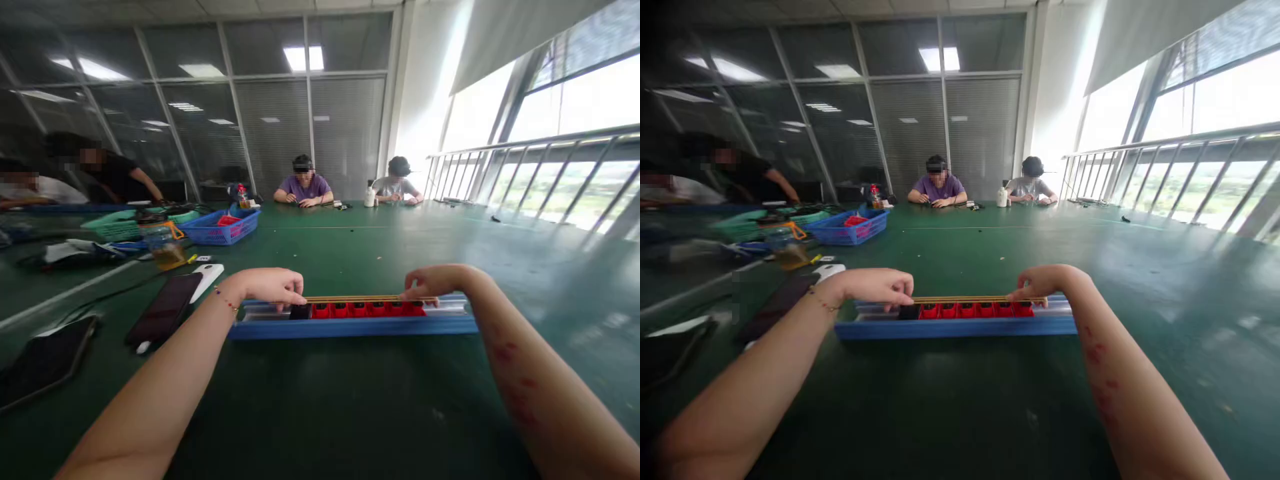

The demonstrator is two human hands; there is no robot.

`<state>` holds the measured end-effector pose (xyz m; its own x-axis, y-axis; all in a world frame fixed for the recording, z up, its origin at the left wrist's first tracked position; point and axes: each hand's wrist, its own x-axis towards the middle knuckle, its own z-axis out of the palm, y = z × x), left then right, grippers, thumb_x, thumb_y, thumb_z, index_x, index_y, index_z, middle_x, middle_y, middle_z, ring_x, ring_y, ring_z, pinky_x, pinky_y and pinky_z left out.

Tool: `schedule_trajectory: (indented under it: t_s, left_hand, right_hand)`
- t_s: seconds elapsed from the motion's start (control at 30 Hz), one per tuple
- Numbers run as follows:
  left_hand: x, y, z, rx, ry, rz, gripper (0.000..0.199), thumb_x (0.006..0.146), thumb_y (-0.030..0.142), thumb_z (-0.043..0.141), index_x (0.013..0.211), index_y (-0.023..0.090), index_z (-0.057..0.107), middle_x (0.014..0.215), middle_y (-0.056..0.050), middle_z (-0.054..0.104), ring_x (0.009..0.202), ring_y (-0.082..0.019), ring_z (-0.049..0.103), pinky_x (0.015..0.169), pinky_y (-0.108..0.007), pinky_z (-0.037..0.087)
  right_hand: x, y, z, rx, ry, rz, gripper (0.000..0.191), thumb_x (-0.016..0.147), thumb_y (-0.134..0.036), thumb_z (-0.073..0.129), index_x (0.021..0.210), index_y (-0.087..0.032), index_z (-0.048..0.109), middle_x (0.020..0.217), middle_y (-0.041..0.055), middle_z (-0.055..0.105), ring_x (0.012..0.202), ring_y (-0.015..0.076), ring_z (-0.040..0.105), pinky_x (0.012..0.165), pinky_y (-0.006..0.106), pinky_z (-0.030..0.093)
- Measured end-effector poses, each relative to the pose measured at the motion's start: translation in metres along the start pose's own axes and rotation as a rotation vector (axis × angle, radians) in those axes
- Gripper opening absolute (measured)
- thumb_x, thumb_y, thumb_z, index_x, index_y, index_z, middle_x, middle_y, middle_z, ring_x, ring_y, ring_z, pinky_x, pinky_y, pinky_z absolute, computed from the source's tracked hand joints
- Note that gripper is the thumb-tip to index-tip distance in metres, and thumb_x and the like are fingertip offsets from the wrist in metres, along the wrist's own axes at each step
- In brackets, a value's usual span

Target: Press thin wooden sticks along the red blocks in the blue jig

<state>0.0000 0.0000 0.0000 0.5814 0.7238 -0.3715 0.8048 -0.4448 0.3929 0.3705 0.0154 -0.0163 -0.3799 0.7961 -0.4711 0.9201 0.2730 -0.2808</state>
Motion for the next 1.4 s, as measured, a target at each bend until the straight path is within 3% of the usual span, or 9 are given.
schedule_trajectory:
  t_s: [0.33, 0.53, 0.67, 0.9, 1.03, 1.17, 1.4]
  left_hand:
    - [-0.002, 0.005, -0.001, 0.035, 0.022, -0.006, 0.037, 0.073, 0.052, 0.048, 0.089, 0.02, 0.054, 0.074, 0.0, 0.066, 0.066, -0.014, 0.06, 0.054, -0.02, 0.038]
    - [-0.004, -0.002, -0.006, 0.084, 0.11, 0.02, 0.033, 0.07, 0.048, 0.052, 0.083, 0.018, 0.059, 0.072, 0.0, 0.063, 0.064, -0.013, 0.055, 0.052, -0.02, 0.037]
    - [-0.004, -0.002, -0.007, 0.067, 0.101, 0.058, 0.028, 0.07, 0.044, 0.054, 0.081, 0.019, 0.06, 0.072, 0.001, 0.063, 0.064, -0.012, 0.055, 0.052, -0.019, 0.038]
    - [-0.002, -0.001, -0.007, 0.052, 0.11, 0.071, 0.028, 0.07, 0.042, 0.055, 0.087, 0.02, 0.063, 0.079, 0.001, 0.066, 0.07, -0.013, 0.057, 0.058, -0.019, 0.04]
    - [-0.003, 0.001, -0.008, 0.099, 0.161, 0.09, 0.026, 0.071, 0.041, 0.053, 0.085, 0.021, 0.064, 0.077, 0.002, 0.066, 0.068, -0.012, 0.057, 0.057, -0.018, 0.039]
    - [-0.01, 0.008, -0.01, 0.188, 0.331, 0.084, 0.025, 0.074, 0.04, 0.05, 0.084, 0.022, 0.064, 0.071, 0.002, 0.063, 0.062, -0.011, 0.055, 0.053, -0.019, 0.037]
    - [-0.022, 0.012, -0.02, 0.414, 0.837, 0.102, 0.022, 0.076, 0.037, 0.049, 0.08, 0.022, 0.064, 0.081, -0.001, 0.06, 0.071, -0.014, 0.053, 0.061, -0.023, 0.038]
  right_hand:
    - [0.002, -0.001, -0.001, 0.046, -0.022, 0.002, 0.064, 0.062, -0.07, 0.049, 0.102, -0.02, 0.055, 0.078, 0.0044, 0.066, 0.071, 0.0223, 0.06, 0.059, 0.029, 0.041]
    - [-0.001, -0.001, -0.003, 0.03, 0.023, -0.027, 0.056, 0.063, -0.067, 0.051, 0.092, -0.019, 0.057, 0.082, 0.0043, 0.066, 0.075, 0.0222, 0.06, 0.061, 0.028, 0.041]
    - [-0.001, -0.001, -0.002, 0.018, 0.032, -0.017, 0.054, 0.063, -0.065, 0.052, 0.091, -0.019, 0.058, 0.084, 0.0044, 0.066, 0.075, 0.0217, 0.06, 0.06, 0.028, 0.042]
    - [-0.005, -0.007, -0.004, -0.078, 0.126, -0.022, 0.053, 0.062, -0.065, 0.052, 0.09, -0.02, 0.06, 0.09, 0.0057, 0.065, 0.078, 0.0226, 0.059, 0.061, 0.028, 0.042]
    - [-0.013, -0.02, -0.005, -0.127, 0.242, -0.042, 0.05, 0.062, -0.061, 0.055, 0.092, -0.021, 0.059, 0.093, 0.006, 0.064, 0.078, 0.0219, 0.059, 0.06, 0.028, 0.042]
    - [-0.022, -0.033, -0.006, -0.178, 0.34, -0.117, 0.04, 0.065, -0.051, 0.056, 0.091, -0.021, 0.059, 0.087, 0.0041, 0.065, 0.076, 0.02, 0.059, 0.059, 0.027, 0.043]
    - [-0.037, -0.042, -0.007, -0.249, 0.441, -0.189, 0.028, 0.069, -0.037, 0.053, 0.092, -0.022, 0.059, 0.086, 0.002, 0.064, 0.075, 0.0177, 0.059, 0.06, 0.026, 0.043]
